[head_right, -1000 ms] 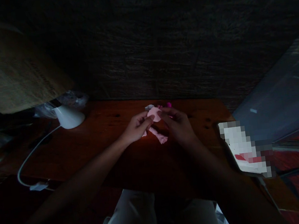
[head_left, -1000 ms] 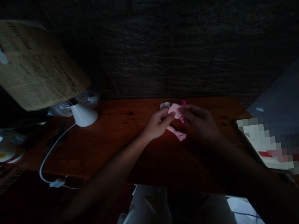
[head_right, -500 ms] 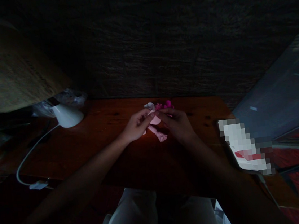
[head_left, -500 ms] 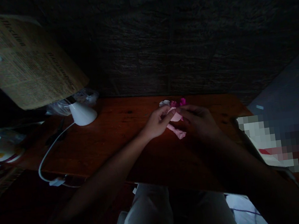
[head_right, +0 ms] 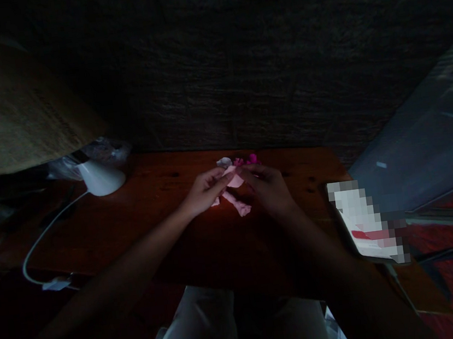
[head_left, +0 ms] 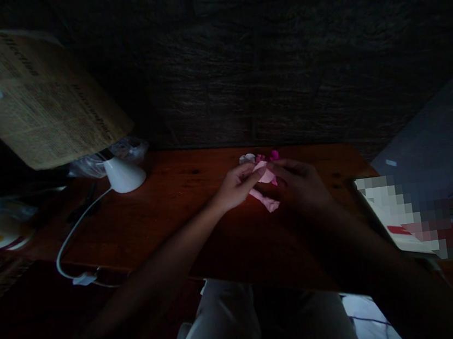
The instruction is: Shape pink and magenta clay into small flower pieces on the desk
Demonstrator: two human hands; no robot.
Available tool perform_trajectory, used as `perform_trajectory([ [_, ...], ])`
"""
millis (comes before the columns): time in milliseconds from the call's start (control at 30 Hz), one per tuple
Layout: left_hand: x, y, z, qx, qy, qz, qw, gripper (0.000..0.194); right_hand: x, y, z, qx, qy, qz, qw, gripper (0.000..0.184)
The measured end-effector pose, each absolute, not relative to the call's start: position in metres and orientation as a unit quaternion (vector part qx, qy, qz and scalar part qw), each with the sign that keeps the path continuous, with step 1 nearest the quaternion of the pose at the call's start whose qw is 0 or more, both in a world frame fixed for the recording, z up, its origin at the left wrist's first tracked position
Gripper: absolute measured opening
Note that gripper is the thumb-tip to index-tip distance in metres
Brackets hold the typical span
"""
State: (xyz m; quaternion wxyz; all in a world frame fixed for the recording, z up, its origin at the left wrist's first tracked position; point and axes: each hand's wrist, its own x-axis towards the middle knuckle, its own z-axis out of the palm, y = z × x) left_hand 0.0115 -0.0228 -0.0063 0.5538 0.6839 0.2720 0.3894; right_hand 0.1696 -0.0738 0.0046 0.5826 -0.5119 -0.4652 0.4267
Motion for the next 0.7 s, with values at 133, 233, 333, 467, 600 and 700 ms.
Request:
perform_trajectory([
  [133, 0.013, -0.0227, -0.0069, 0.672, 0.263, 0.336, 0.606, 0.021, 0.1714, -0.0708, 0.001, -0.489, -0.445, 0.441, 0.607, 0.033],
  [233, 0.0137, -0.024, -0.0051, 0.656, 0.27, 0.331, 0.622, 0.015, 0.1723, -0.069, -0.0017, -0.478, -0.439, 0.452, 0.612, 0.031],
  [333, 0.0139, -0.026, -0.0014, 0.638, 0.285, 0.354, 0.621, 0.013, 0.1728, -0.0686, -0.0019, -0.485, -0.433, 0.46, 0.604, 0.03],
  [467, 0.0142, -0.0273, 0.0023, 0.613, 0.307, 0.387, 0.617, 0.011, 0.1725, -0.0701, -0.0003, -0.512, -0.445, 0.45, 0.581, 0.033],
  [600, 0.0142, -0.0269, 0.0017, 0.599, 0.312, 0.402, 0.618, 0.012, 0.1715, -0.0726, -0.0002, -0.527, -0.494, 0.413, 0.554, 0.037],
  [700, 0.0136, -0.0266, -0.0008, 0.607, 0.3, 0.391, 0.623, 0.013, 0.1696, -0.0753, 0.0004, -0.543, -0.54, 0.374, 0.523, 0.045],
])
